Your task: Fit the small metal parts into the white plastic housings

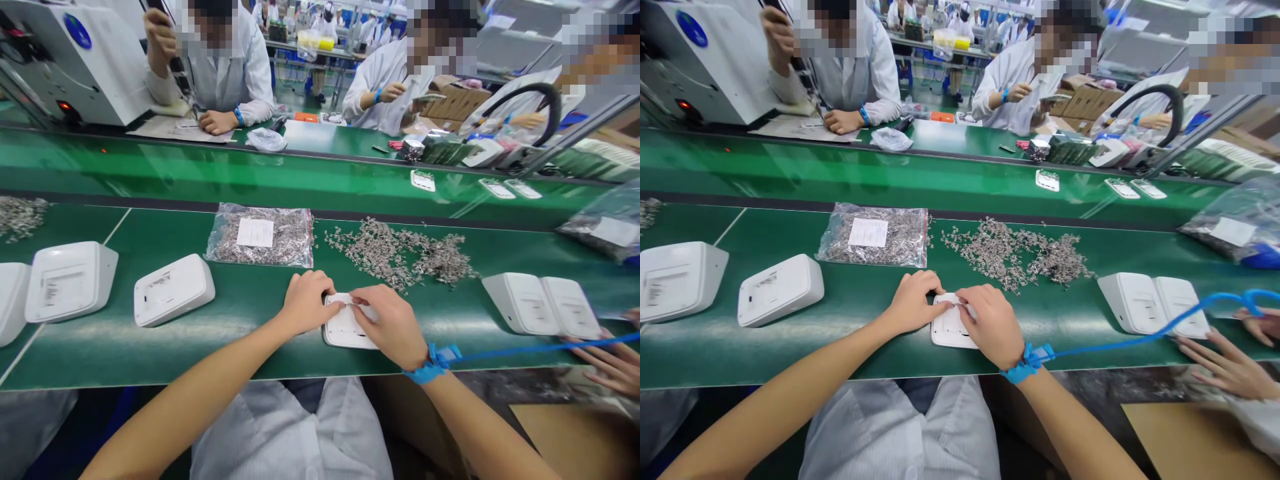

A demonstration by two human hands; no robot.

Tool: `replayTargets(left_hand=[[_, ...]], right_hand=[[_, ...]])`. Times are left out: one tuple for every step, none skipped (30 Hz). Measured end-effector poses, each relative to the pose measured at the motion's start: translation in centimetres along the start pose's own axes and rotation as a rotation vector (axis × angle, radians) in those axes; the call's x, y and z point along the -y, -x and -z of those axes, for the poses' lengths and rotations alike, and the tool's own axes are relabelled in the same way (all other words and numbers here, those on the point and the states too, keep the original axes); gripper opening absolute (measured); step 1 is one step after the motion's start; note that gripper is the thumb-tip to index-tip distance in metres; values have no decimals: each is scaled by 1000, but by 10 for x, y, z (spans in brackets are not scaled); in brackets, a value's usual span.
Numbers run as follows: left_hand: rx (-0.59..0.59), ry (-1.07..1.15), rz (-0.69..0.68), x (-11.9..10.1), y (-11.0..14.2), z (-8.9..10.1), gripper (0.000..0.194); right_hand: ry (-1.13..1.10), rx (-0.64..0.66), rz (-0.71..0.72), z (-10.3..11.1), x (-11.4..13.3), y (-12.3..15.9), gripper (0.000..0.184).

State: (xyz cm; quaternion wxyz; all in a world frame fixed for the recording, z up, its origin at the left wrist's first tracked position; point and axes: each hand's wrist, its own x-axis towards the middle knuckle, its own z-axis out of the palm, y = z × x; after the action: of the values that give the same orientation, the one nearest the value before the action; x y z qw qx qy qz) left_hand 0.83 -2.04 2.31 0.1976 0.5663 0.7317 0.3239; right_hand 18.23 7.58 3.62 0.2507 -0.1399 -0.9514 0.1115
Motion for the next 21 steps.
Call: replayTargets(left_hand=[[-3, -1, -3, 0, 0, 0, 19], [-5, -2, -5, 0, 1, -1, 19], [-9, -2, -9, 1, 1, -1, 19], [-12, -1, -12, 1, 2, -1, 19], [-14, 4, -15, 1, 2, 0, 20], [-14, 14, -17, 1, 3, 0, 21], [-16, 29, -18, 1, 3, 1, 21], [-20, 44, -17, 1, 4, 2, 20], [-26, 58, -13, 1, 4, 3, 19], [-31, 66, -11, 2, 4, 3, 17], [-32, 65, -13, 2, 4, 3, 15], [-30, 57, -18, 2, 4, 4, 13], [-26, 42, -25, 3, 3, 4, 12], [-21, 25, -34, 3, 3, 3, 12], [-17, 9, -43, 3, 3, 3, 11], [-16, -4, -49, 3, 2, 3, 11], [-17, -13, -52, 4, 2, 2, 11], [-17, -19, -55, 4, 2, 2, 11], [-19, -22, -59, 4, 2, 2, 11], [-19, -24, -62, 4, 2, 2, 10], [-18, -25, -63, 4, 2, 2, 10]], right_hand=[[10, 7, 15, 0, 1, -1, 11], [19, 17, 29, 0, 1, -2, 11], [19, 32, 42, 0, 2, -3, 11], [6, 50, 47, 1, 2, -4, 11], [-25, 66, 40, 2, 2, -4, 11], [-80, 77, 15, 4, 2, -5, 11], [-161, 77, -30, 6, 1, -5, 9], [-268, 60, -90, 9, 0, -5, 8], [-397, 32, -160, 13, -1, -5, 8], [-536, -6, -230, 17, -1, -5, 10], [-676, -53, -291, 22, -1, -4, 12], [-806, -107, -340, 27, -1, -4, 15], [-912, -159, -377, 32, -1, -3, 17], [-989, -207, -404, 37, -1, -3, 21], [-1035, -249, -425, 41, 0, -2, 24], [-1057, -282, -439, 46, 0, -2, 26], [-1059, -301, -445, 50, 1, -1, 27], [-1047, -311, -444, 53, 1, -1, 28], [-1023, -316, -434, 56, 2, 0, 27], [-986, -307, -420, 57, 2, 1, 26], [-930, -279, -406, 57, 2, 1, 23]])
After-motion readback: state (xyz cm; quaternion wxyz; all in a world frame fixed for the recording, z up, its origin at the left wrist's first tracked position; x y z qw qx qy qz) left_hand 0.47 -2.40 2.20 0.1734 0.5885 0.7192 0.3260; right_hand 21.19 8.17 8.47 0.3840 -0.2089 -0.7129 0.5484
